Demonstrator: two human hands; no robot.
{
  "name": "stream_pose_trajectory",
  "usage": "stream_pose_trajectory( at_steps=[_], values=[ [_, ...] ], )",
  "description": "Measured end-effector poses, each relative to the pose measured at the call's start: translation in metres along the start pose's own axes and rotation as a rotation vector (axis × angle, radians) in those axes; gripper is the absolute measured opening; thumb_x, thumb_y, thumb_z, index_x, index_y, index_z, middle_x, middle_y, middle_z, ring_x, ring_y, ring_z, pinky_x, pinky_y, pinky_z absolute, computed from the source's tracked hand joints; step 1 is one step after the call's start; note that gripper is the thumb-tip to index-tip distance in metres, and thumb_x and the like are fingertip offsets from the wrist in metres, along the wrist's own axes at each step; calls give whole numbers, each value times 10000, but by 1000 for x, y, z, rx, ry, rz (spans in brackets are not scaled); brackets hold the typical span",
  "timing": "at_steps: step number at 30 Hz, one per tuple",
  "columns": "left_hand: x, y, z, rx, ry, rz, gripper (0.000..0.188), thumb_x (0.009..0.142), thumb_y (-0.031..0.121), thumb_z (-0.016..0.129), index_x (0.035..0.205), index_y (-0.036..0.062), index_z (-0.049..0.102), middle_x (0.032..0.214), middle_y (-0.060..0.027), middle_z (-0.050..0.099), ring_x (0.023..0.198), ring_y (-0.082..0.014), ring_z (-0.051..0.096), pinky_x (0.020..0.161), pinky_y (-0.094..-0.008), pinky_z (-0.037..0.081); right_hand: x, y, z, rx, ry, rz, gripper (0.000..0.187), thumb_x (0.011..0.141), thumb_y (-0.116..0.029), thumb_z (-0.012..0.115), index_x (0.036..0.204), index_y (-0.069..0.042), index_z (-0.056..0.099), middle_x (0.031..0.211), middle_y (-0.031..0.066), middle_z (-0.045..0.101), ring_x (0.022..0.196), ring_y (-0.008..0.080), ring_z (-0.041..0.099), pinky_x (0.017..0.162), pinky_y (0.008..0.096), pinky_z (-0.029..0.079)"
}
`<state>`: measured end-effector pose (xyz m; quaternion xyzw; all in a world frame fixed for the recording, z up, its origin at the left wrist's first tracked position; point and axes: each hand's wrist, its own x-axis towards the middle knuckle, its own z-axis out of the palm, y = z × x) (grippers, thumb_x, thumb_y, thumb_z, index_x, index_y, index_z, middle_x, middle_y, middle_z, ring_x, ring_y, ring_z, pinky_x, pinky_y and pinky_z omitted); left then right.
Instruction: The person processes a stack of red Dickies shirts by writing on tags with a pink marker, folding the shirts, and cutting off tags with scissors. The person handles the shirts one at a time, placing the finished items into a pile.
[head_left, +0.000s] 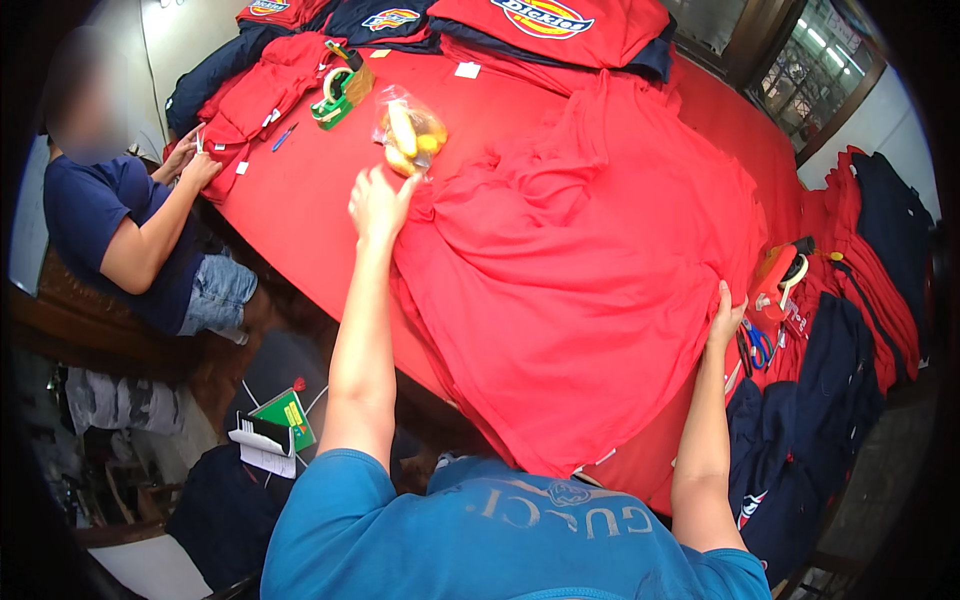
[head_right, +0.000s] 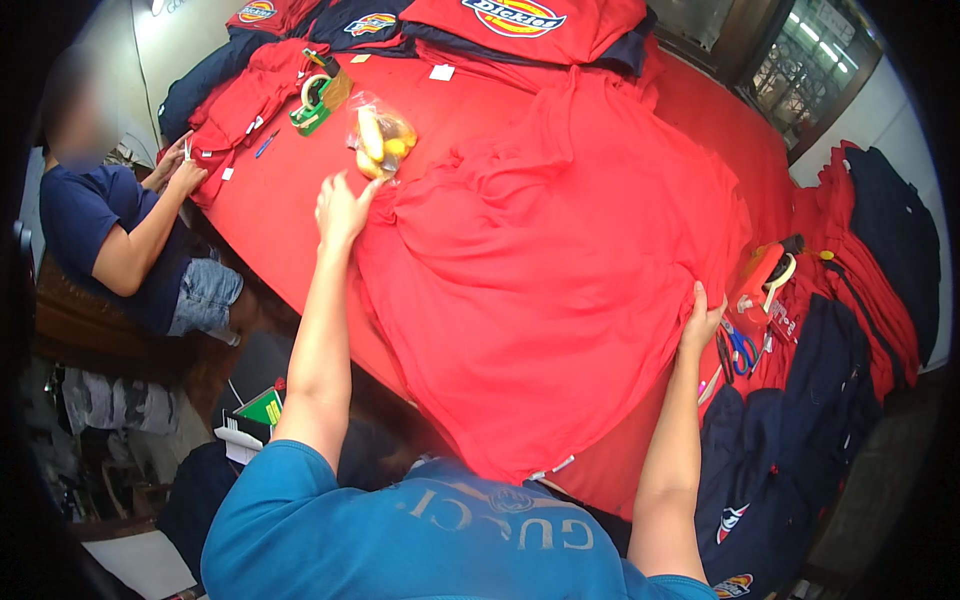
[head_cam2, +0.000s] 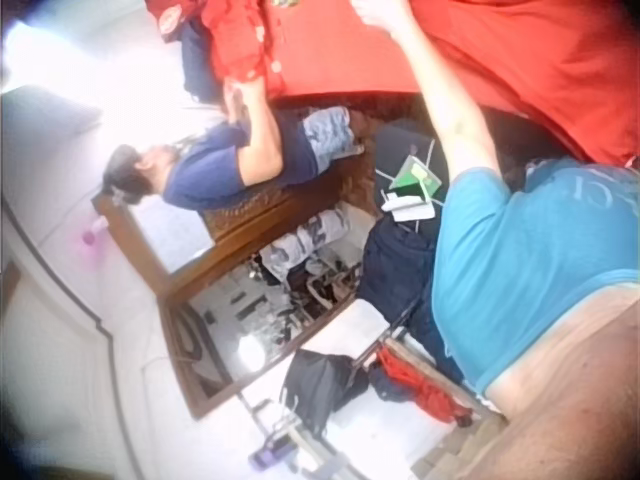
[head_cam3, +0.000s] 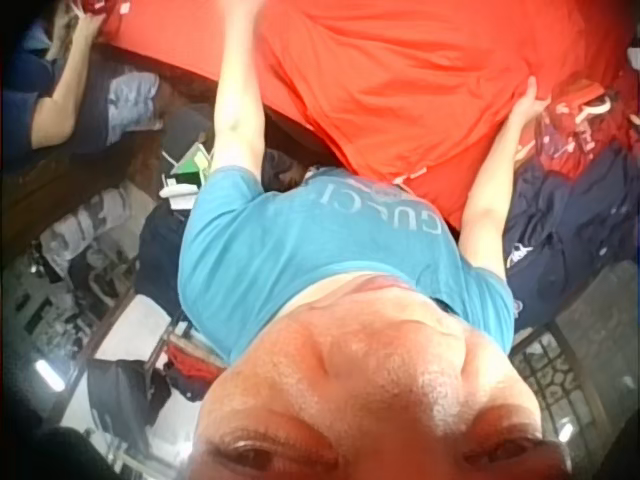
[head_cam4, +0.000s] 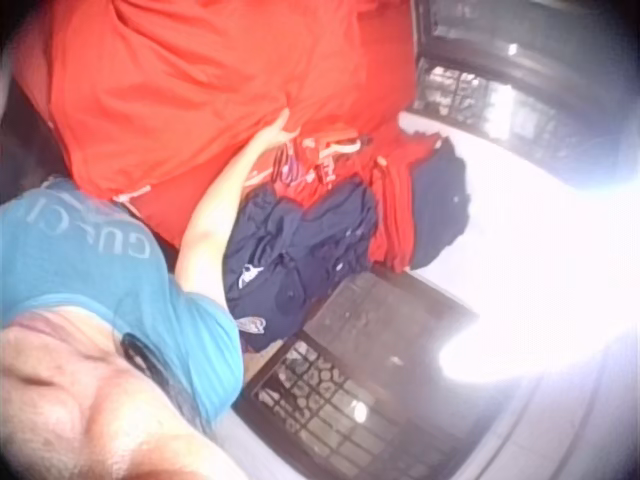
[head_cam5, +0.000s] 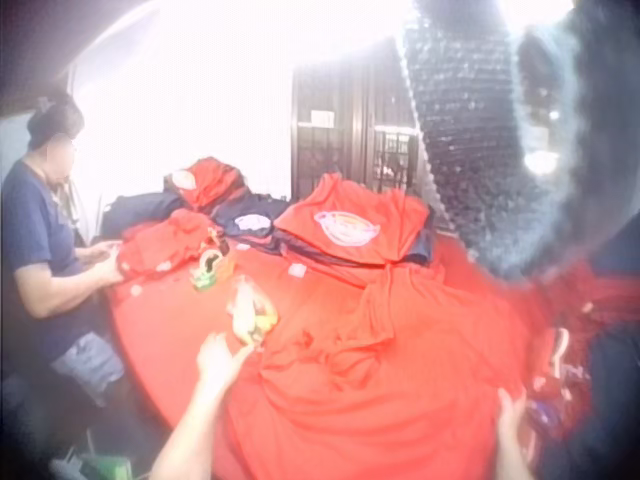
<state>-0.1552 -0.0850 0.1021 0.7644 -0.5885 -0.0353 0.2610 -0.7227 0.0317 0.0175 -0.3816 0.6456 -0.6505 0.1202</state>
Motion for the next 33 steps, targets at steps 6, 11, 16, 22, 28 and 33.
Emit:
stream_pose_trajectory(
  at_steps=[6,11,16,22,28,33],
  values=[
    [120,35,63,770,31,633,436,936,327,459,1230,39,601,1334,-116,547,1400,-309,315,1151,-512,199,1,5,17,-49,-8,-44,508,884,-300,671,1199,72,528,1128,189,615,1014,261,582,928,344,434],
    [171,70,86,1053,-394,489,517,947,296,339,1393,74,479,1513,-92,373,1467,-260,179,1171,-536,-43,1,11,0,-151,28,-71,448,905,-280,646,1176,61,539,1115,161,610,1011,254,570,927,343,427],
    [182,55,82,933,-485,354,516,860,280,387,1255,30,604,1290,-150,595,1278,-254,505,1173,-531,-39,-1,18,-3,-159,46,-54,417,904,-241,647,1169,63,540,1105,165,601,1016,238,560,927,338,416],
    [174,0,64,967,-385,464,573,860,384,386,1225,6,614,1208,-149,641,1184,-257,580,1185,-514,72,4,42,-10,3,34,-34,432,906,-236,644,1191,68,530,1153,170,588,1044,240,555,946,342,412],
    [164,-70,45,1015,-371,492,623,847,403,390,1296,-6,531,1251,-158,609,1247,-254,524,1185,-504,66,3,30,-4,126,34,-22,436,891,-170,667,1212,83,515,1146,160,623,1002,213,608,915,317,470],
    [131,-117,12,1047,-320,525,655,850,399,431,1380,15,450,1292,-141,586,1283,-254,481,1188,-491,60,-2,-2,15,6,59,-34,463,863,-224,708,1186,65,546,1122,145,646,1001,216,612,920,315,463]
  ],
)
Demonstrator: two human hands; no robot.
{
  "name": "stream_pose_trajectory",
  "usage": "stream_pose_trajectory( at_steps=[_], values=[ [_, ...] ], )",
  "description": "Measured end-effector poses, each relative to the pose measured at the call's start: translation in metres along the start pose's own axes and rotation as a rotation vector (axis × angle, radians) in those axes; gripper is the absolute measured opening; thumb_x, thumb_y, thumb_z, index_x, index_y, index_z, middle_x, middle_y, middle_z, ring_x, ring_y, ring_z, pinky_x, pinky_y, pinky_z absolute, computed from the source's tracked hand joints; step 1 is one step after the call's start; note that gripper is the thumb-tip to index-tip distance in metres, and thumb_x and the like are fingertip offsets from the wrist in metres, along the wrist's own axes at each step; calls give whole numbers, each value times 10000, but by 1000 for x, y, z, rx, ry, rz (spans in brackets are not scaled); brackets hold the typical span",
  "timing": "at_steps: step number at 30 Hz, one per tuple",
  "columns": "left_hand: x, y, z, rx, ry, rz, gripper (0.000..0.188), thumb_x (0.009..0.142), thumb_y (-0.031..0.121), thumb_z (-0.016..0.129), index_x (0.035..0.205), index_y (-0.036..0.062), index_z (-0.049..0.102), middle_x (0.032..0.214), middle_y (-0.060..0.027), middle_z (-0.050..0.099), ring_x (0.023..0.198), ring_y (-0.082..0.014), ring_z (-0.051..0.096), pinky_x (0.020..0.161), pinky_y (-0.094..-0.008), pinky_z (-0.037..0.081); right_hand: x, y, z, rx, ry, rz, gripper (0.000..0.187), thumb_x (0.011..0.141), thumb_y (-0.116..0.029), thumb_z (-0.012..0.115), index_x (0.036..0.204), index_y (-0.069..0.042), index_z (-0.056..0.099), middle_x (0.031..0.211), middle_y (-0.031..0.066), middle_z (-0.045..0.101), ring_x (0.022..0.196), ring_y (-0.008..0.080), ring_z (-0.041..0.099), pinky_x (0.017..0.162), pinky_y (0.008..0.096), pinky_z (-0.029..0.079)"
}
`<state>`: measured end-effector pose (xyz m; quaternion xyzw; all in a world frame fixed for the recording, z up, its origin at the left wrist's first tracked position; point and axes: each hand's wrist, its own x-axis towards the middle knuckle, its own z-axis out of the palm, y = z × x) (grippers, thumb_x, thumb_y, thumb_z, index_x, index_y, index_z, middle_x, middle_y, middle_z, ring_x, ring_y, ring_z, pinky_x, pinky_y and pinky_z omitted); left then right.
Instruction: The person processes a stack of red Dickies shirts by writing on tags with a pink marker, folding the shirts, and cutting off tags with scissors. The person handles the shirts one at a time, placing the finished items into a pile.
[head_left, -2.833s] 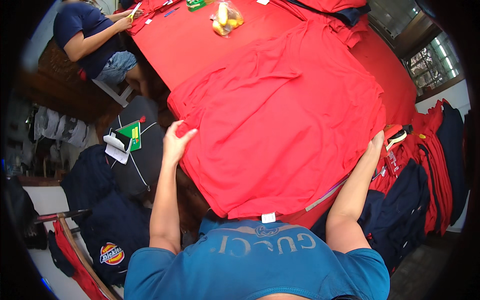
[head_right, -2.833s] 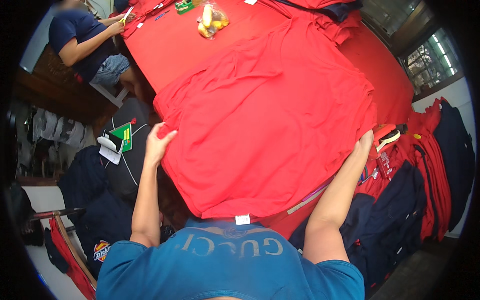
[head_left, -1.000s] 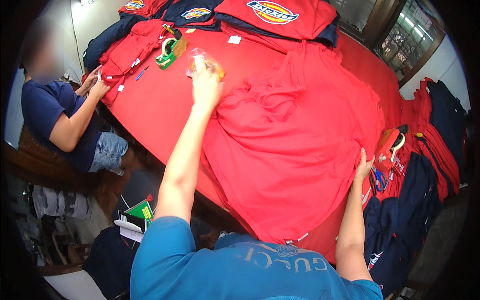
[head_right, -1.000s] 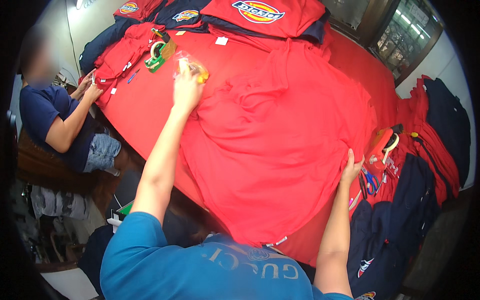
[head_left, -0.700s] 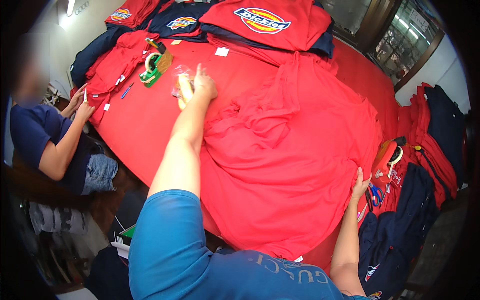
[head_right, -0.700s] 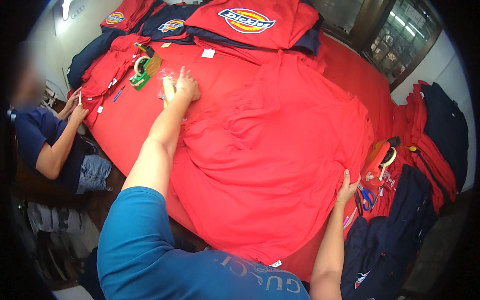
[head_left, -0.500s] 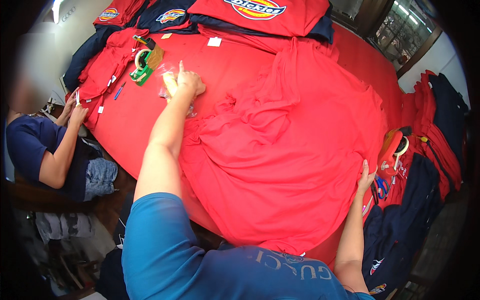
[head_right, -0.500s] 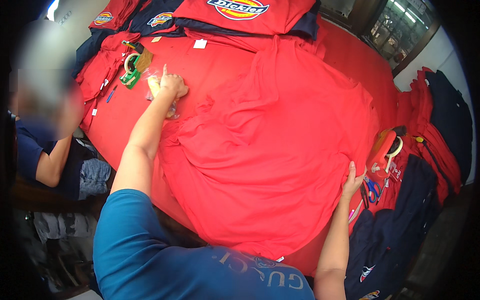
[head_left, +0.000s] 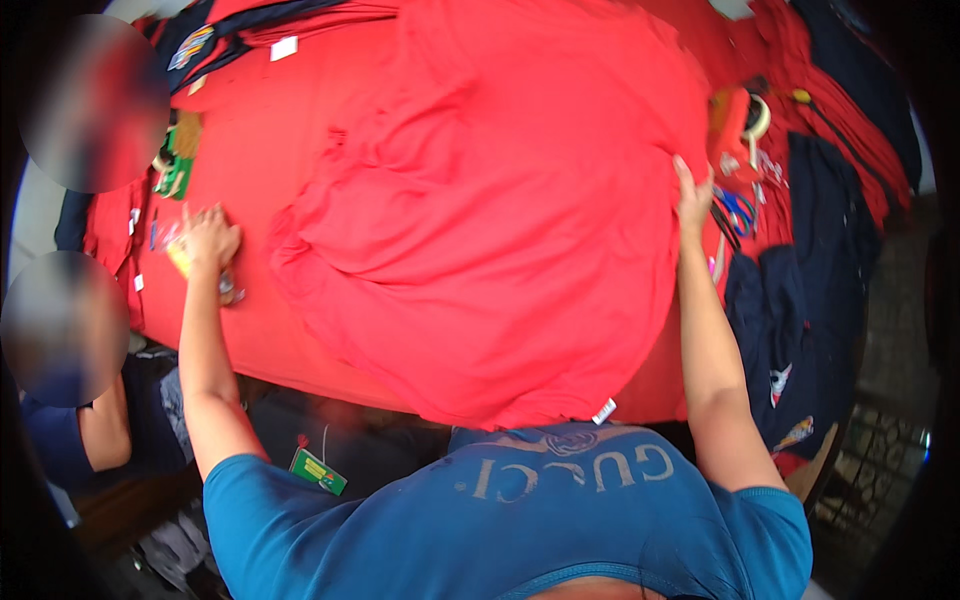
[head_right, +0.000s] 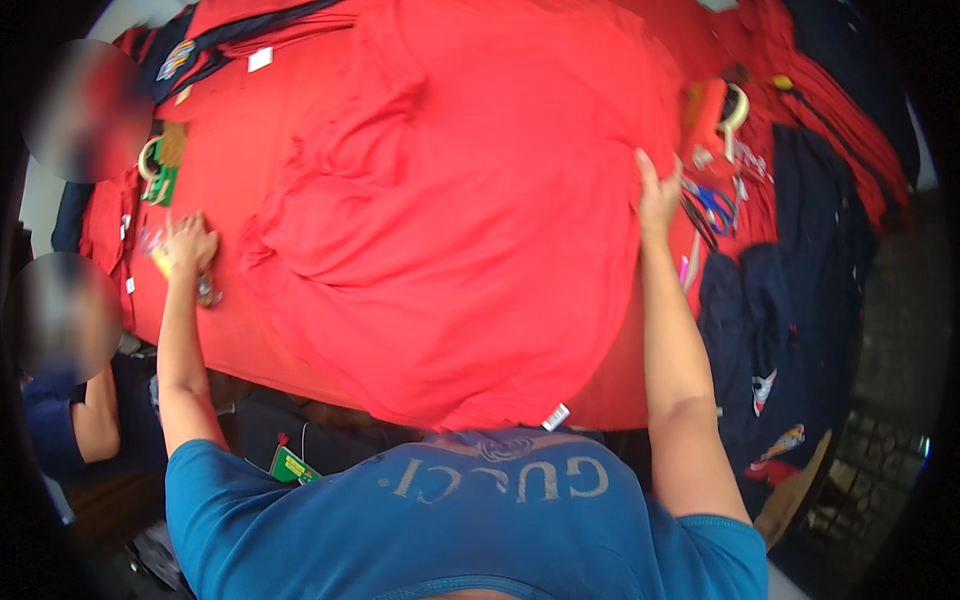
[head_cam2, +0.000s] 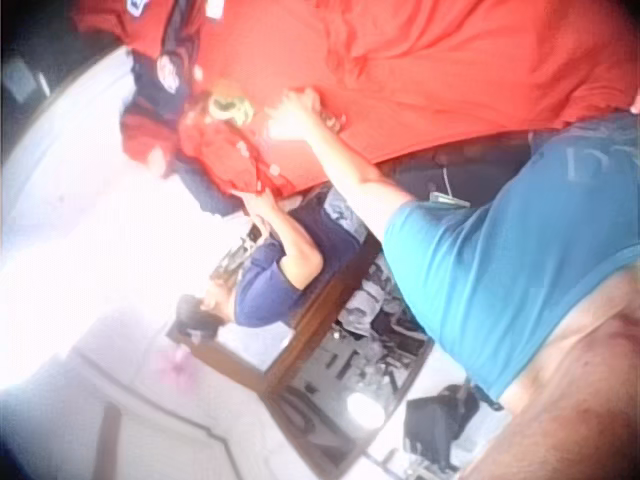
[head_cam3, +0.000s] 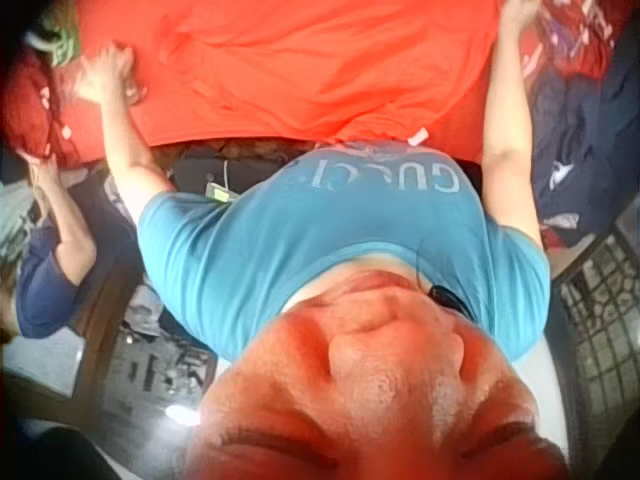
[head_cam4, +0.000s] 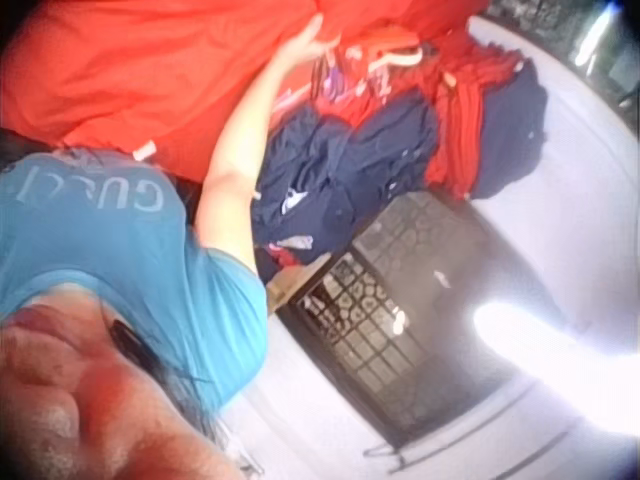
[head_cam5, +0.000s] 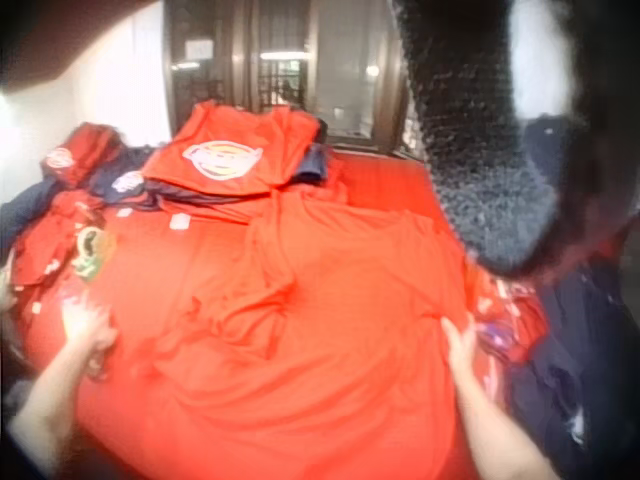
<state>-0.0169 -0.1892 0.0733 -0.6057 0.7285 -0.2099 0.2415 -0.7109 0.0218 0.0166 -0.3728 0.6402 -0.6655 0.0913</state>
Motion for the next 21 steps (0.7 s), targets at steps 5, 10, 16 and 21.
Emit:
stream_pose_trajectory(
  at_steps=[5,10,16,21],
  values=[
    [-21,-6,10,86,465,51,618,872,390,472,1393,59,448,1330,-118,561,1287,-255,476,1160,-511,144,-2,-6,1,-99,54,-46,483,837,-277,731,1151,52,571,1079,150,670,993,226,621,902,325,464],
    [-74,-2,-13,-364,650,-177,257,918,315,577,978,71,632,1008,-121,662,898,-273,654,738,-369,501,5,-4,-6,-202,-47,-2,508,854,-299,709,1198,38,546,1176,150,625,1061,234,595,929,324,451],
    [-243,43,-18,-1581,358,-574,790,984,626,246,1117,-38,652,964,-129,706,877,-215,655,799,-342,484,-7,-23,-15,206,-70,50,610,875,-265,675,1386,-37,432,1306,133,551,1190,266,529,1027,367,412],
    [-366,206,-53,-2058,-152,-799,914,894,757,294,1498,73,245,1439,-159,427,1230,-295,499,1010,-427,377,-100,-47,-51,638,-131,646,461,906,-300,640,1264,-35,519,1293,112,562,1191,246,531,1010,408,424]
  ],
)
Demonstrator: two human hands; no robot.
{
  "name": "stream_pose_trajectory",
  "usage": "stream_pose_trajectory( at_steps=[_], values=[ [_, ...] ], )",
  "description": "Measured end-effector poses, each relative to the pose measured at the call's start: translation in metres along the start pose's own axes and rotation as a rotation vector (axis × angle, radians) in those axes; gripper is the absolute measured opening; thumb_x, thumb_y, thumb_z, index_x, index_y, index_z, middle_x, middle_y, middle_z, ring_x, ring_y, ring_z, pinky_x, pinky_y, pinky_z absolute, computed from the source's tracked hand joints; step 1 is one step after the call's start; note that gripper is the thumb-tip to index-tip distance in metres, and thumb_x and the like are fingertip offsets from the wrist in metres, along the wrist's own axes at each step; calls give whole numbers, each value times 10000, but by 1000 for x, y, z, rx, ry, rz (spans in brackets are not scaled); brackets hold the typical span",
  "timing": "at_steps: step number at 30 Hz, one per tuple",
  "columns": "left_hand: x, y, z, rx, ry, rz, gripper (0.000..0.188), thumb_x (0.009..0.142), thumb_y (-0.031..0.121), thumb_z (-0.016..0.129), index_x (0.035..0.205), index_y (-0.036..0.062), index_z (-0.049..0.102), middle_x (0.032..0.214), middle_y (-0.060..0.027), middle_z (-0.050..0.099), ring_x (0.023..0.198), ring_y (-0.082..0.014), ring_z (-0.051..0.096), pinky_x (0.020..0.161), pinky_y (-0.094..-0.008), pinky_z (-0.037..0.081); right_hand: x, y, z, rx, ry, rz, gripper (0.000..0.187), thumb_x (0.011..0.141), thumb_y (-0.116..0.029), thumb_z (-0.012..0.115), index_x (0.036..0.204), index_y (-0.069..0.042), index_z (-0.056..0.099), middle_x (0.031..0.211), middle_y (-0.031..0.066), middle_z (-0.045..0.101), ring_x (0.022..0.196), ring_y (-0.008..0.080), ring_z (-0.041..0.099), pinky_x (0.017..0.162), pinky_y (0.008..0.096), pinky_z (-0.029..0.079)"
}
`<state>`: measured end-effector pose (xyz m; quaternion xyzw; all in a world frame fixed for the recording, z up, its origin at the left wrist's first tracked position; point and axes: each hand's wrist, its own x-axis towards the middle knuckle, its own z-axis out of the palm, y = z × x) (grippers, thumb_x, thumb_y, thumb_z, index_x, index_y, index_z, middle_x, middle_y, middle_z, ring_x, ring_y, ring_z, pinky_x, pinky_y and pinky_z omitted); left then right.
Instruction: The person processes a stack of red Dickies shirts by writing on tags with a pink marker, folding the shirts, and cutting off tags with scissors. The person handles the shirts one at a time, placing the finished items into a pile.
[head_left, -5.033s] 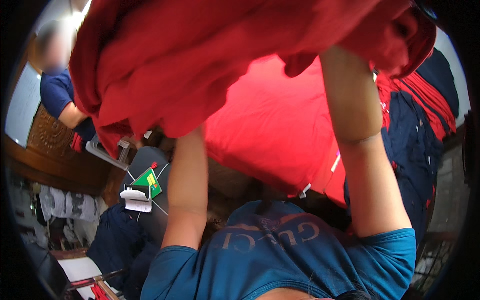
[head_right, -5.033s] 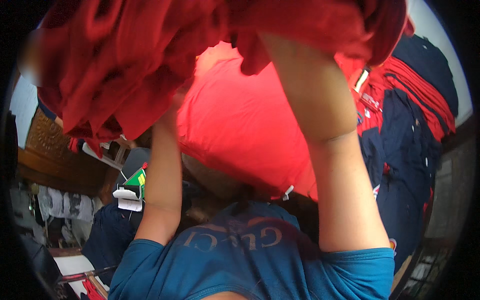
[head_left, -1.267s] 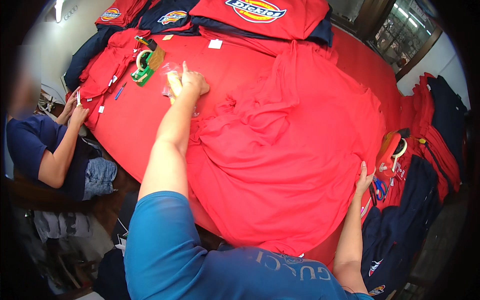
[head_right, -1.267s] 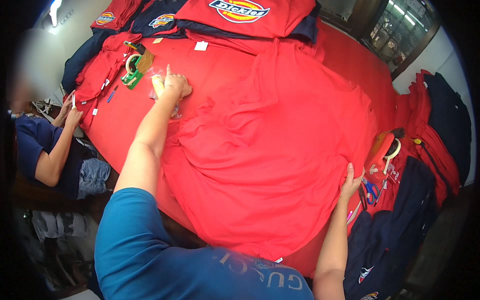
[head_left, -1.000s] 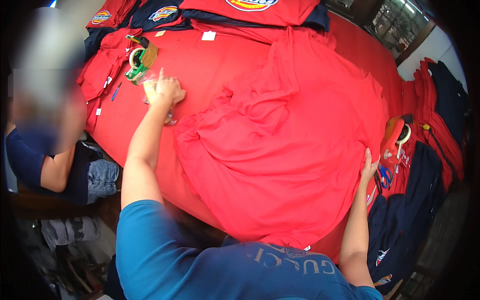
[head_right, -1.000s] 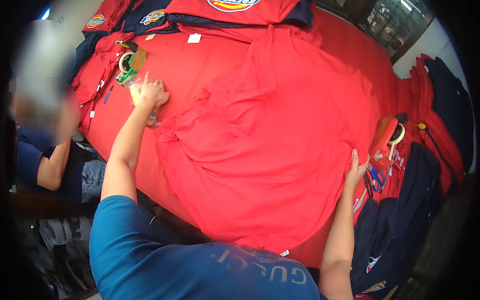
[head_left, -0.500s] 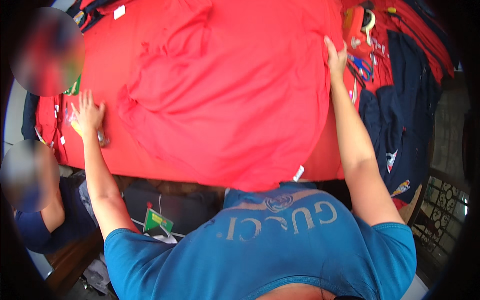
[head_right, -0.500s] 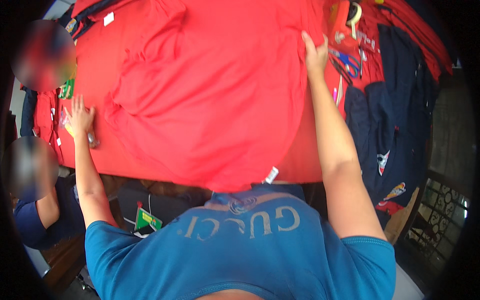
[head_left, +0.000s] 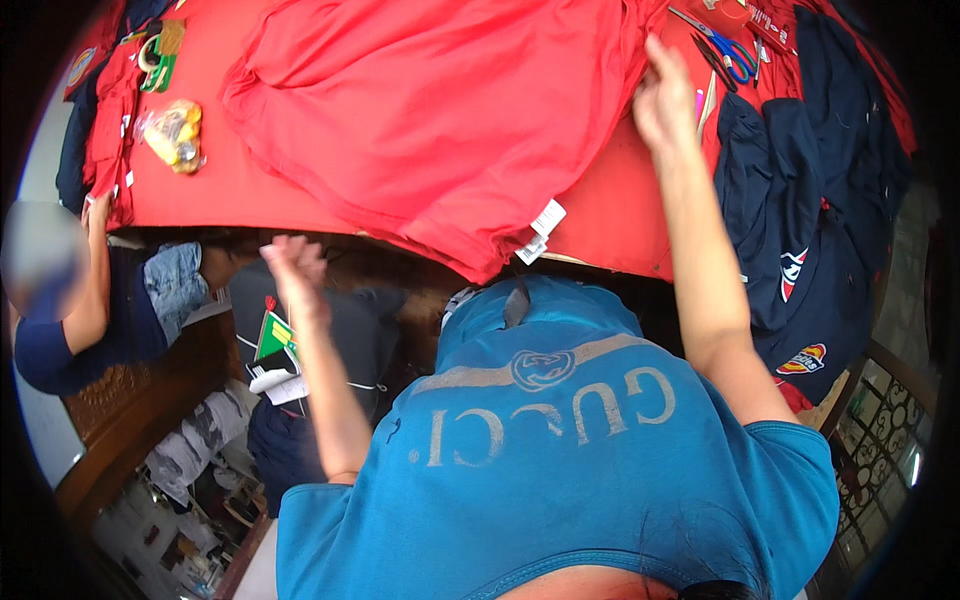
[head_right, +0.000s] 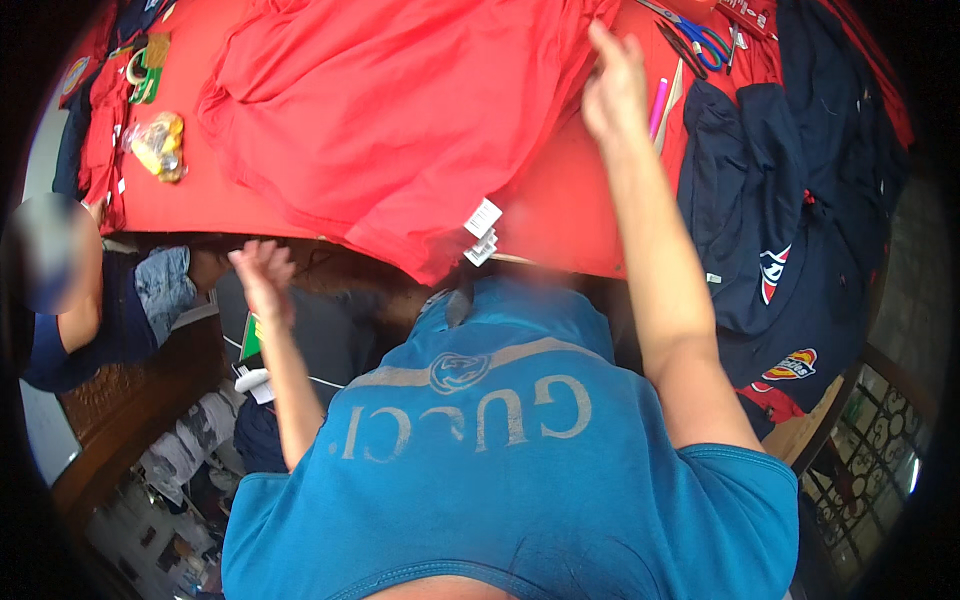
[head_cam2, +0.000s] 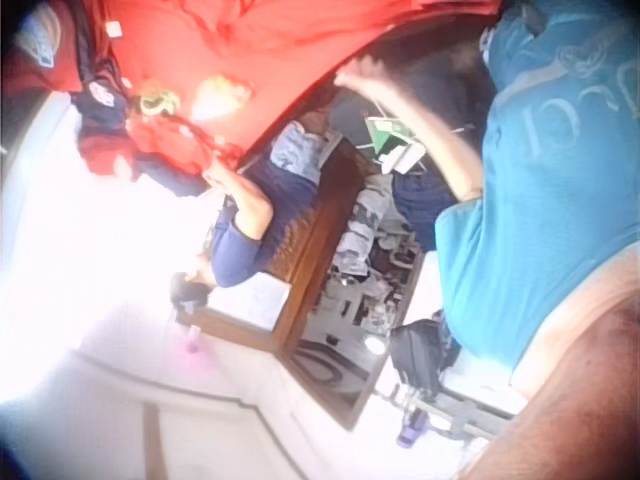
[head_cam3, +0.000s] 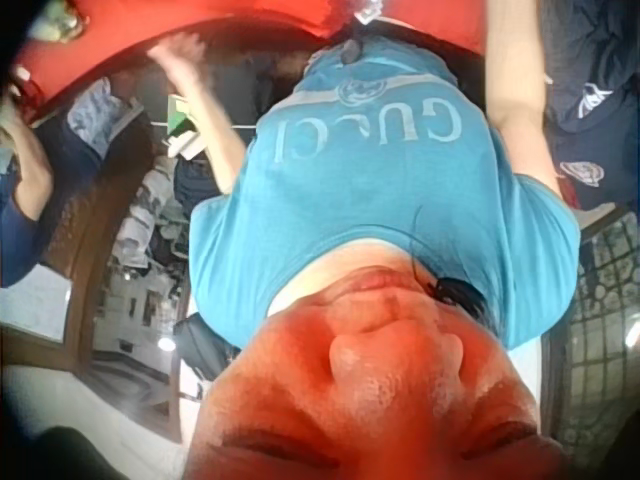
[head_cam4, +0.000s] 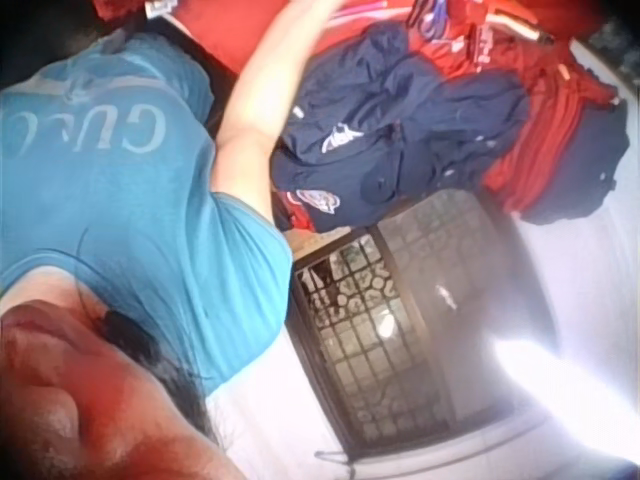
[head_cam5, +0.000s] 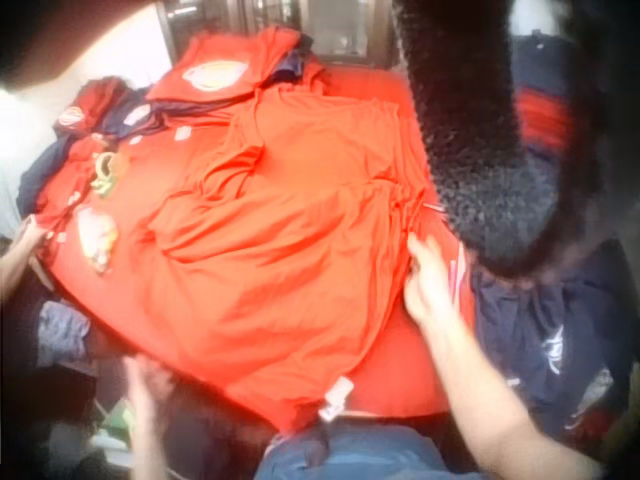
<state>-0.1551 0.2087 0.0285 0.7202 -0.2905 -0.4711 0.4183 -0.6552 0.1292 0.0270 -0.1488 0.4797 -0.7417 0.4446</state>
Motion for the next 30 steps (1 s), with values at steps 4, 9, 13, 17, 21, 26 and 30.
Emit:
stream_pose_trajectory(
  at_steps=[4,9,13,17,21,26,30],
  values=[
    [-70,-48,96,-510,-224,-188,1025,824,802,391,1511,90,121,1546,-150,196,1404,-355,244,1128,-532,221,-132,9,20,-3,-56,475,563,914,-395,626,1327,-44,473,1400,98,474,1275,255,464,1056,473,385],
    [-126,-24,137,-604,-189,-211,899,862,708,484,1471,86,261,1502,-130,304,1379,-314,309,1111,-501,288,-178,-7,41,41,-288,777,586,900,-387,659,1302,4,485,1295,135,564,1206,264,532,1030,457,422],
    [-153,-30,145,-742,-350,-274,599,969,523,459,1381,90,413,1369,-83,485,1219,-240,489,973,-393,433,-174,1,29,215,-392,885,394,902,-126,644,1222,66,520,1193,155,610,1061,249,614,915,385,504],
    [-156,-35,134,-714,-593,-382,418,998,398,459,1286,101,513,1210,-49,593,1000,-188,583,740,-317,490,-177,4,8,72,-462,659,304,871,-89,656,1133,53,592,1064,121,656,954,203,641,841,341,516],
    [-182,9,139,-651,-735,-204,402,986,388,457,1272,113,520,1190,-47,599,908,-195,597,674,-318,479,-160,-50,21,-225,-635,405,202,890,-167,656,981,14,655,866,30,671,787,127,629,743,280,500],
    [-146,104,139,-1093,-1058,-5,535,961,470,441,1358,112,468,1338,-99,531,1244,-281,484,1018,-441,402,-123,-81,96,-402,-798,-338,391,955,-405,546,956,-36,677,891,57,682,818,184,615,750,322,456],
    [-82,170,157,-606,-744,529,635,977,406,462,1496,98,266,1564,-133,225,1407,-295,287,1117,-458,299,-79,-46,140,-1143,-572,-1075,493,930,-481,506,1282,-143,573,1399,71,497,1370,311,334,1106,639,130]
  ],
)
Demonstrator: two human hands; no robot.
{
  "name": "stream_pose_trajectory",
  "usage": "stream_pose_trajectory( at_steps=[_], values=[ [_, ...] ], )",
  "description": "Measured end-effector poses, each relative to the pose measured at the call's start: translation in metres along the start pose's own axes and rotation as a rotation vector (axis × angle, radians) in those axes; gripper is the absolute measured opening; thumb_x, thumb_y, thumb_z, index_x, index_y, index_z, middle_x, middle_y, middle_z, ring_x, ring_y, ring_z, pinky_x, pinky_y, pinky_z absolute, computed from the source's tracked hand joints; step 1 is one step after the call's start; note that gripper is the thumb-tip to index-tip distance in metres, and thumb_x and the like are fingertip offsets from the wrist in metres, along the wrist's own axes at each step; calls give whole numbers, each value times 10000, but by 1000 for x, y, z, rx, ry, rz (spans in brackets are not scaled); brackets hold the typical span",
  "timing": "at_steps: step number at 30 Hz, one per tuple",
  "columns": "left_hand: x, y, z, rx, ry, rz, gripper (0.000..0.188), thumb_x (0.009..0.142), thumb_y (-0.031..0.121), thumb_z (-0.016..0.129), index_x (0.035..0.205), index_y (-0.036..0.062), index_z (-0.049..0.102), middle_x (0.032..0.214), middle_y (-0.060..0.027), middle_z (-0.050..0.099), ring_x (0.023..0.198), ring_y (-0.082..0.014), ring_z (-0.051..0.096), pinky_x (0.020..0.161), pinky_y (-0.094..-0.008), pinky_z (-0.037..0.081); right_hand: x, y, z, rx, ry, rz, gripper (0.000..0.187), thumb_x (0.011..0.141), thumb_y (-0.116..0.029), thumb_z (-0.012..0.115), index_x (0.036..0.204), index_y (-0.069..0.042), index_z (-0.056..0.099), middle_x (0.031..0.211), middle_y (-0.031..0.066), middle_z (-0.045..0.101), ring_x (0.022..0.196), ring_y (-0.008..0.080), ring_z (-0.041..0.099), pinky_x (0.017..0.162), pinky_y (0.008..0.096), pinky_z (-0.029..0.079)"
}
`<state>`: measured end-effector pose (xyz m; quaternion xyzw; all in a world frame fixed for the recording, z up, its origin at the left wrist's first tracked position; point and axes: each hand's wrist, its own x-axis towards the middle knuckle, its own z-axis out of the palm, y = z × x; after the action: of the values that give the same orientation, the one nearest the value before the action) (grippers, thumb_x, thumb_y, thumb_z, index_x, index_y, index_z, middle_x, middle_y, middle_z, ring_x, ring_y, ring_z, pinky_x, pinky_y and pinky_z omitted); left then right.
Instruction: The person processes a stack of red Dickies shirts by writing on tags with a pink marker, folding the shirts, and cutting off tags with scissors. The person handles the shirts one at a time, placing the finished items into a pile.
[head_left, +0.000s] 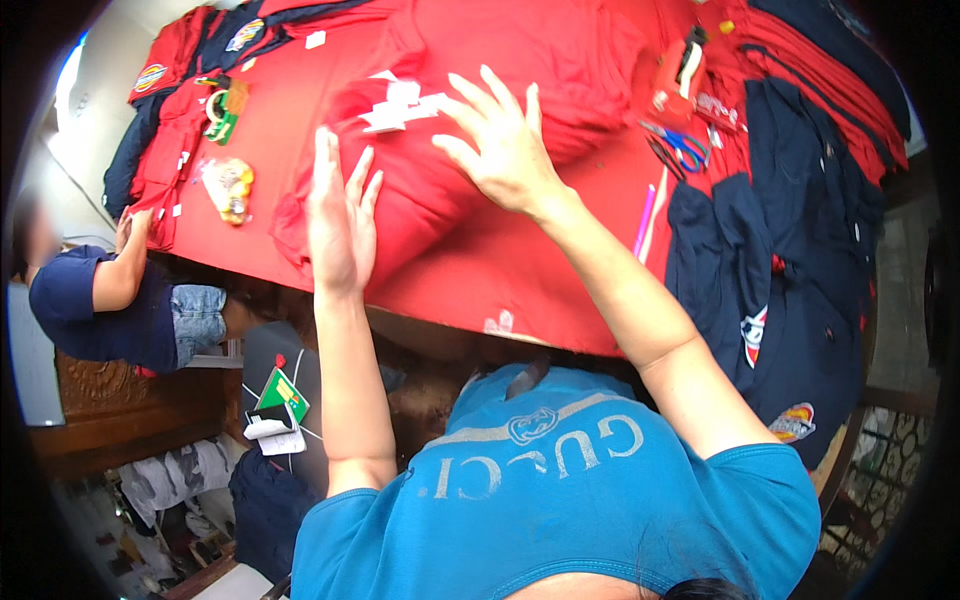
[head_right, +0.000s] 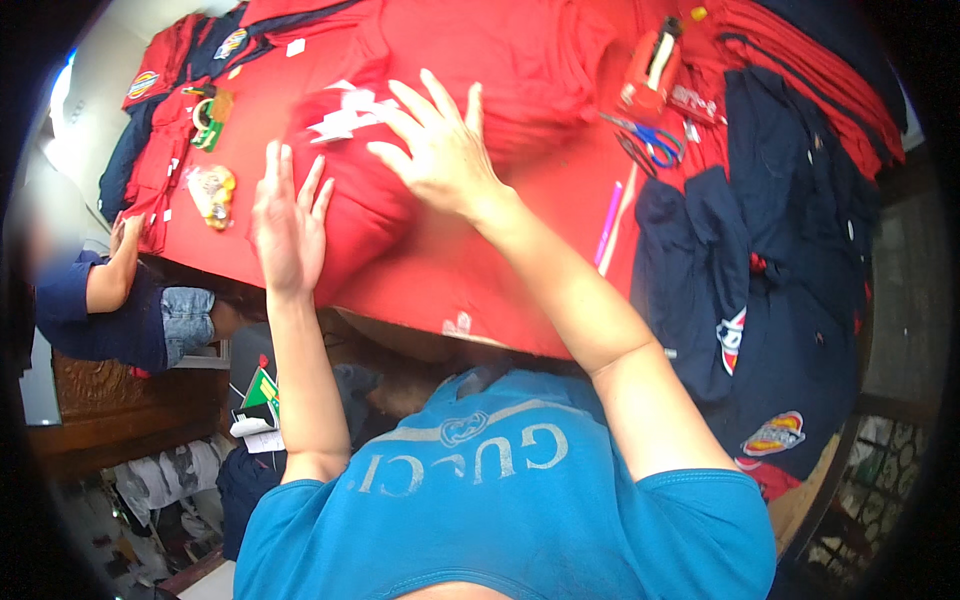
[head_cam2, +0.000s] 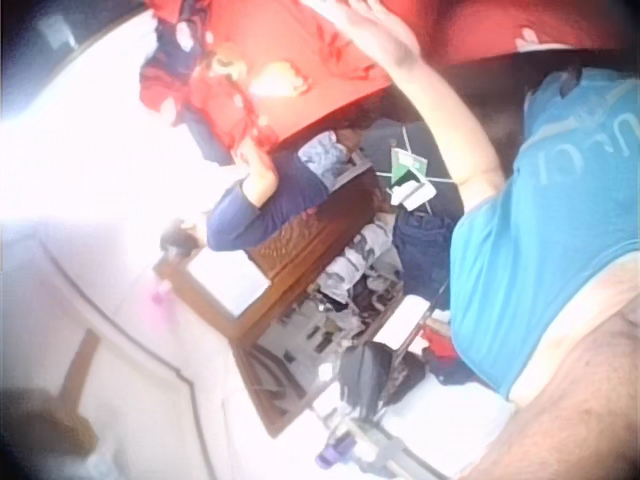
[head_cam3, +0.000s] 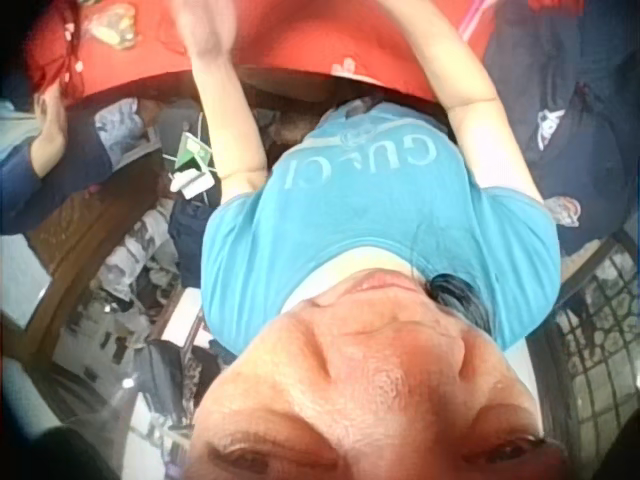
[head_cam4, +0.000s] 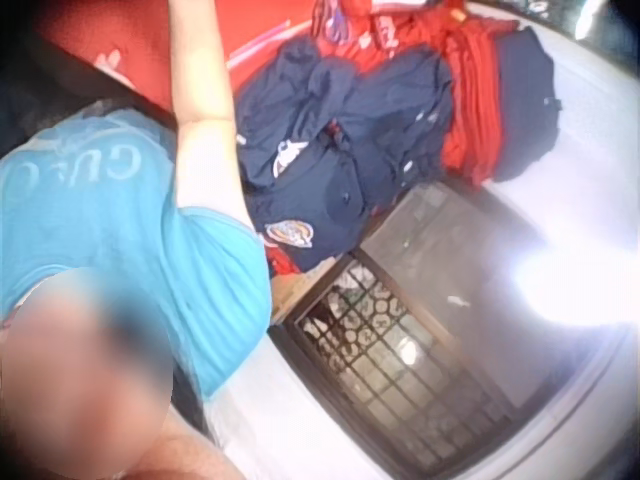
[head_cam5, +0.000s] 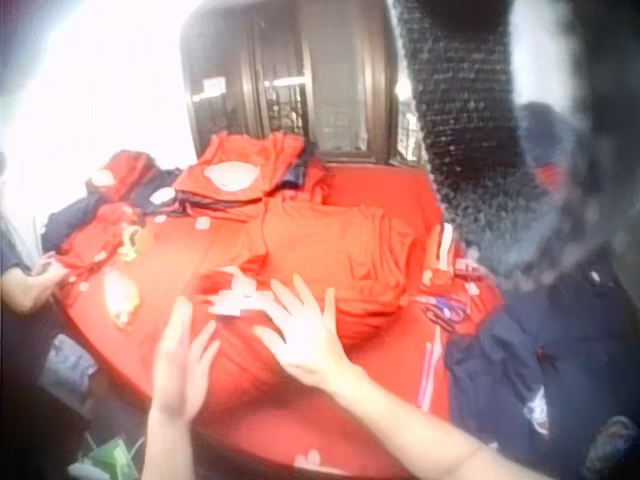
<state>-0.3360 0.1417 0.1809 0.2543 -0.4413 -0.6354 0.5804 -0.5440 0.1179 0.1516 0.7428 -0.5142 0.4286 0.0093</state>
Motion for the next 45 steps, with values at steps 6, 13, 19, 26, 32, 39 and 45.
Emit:
stream_pose_trajectory(
  at_steps=[6,13,19,26,32,39,45],
  values=[
    [35,-6,-33,1635,-95,205,803,836,320,720,1480,72,310,1478,-188,350,1329,-306,408,1113,-413,319,16,50,69,-138,-426,215,569,941,-554,427,1362,-180,511,1456,48,437,1406,270,287,1146,594,89],
    [4,5,-51,1070,49,-523,1048,806,319,748,1507,-21,46,1452,-273,362,1315,-307,432,1074,-393,363,19,52,66,-119,-296,148,436,937,-492,480,1159,-149,632,1191,62,583,1178,240,482,1074,475,254],
    [2,40,-5,360,33,-421,932,838,178,724,1467,-113,101,1415,-250,373,1313,-260,390,1078,-346,333,37,31,31,-26,-217,174,337,946,-398,505,1115,-152,660,1145,34,635,1130,230,524,1016,444,300],
    [3,-56,-86,955,232,-171,828,881,332,696,1480,0,231,1466,-233,348,1356,-342,342,1135,-408,234,20,43,78,-140,-13,209,288,882,-297,599,1082,-100,663,1060,82,622,1080,245,532,998,484,362],
    [44,-14,-27,1816,-415,349,645,730,17,590,1365,82,495,1483,-166,353,1415,-356,249,1139,-482,225,-21,54,11,-141,251,178,222,827,-80,617,1047,-91,643,1016,100,584,983,300,524,874,421,402],
    [76,-35,-28,1483,-190,295,466,826,117,679,1255,18,528,1220,-143,574,1130,-302,557,1009,-413,402,-155,77,-79,-547,-155,776,446,829,-90,668,1248,-69,518,1035,173,569,969,392,581,816,450,486],
    [60,-23,-17,1508,-91,597,494,775,102,728,1230,37,549,1253,-154,531,1210,-333,473,1025,-455,369,-172,100,-82,-26,134,1032,407,829,-39,675,1211,-8,539,913,109,646,767,228,654,647,326,521]
  ],
)
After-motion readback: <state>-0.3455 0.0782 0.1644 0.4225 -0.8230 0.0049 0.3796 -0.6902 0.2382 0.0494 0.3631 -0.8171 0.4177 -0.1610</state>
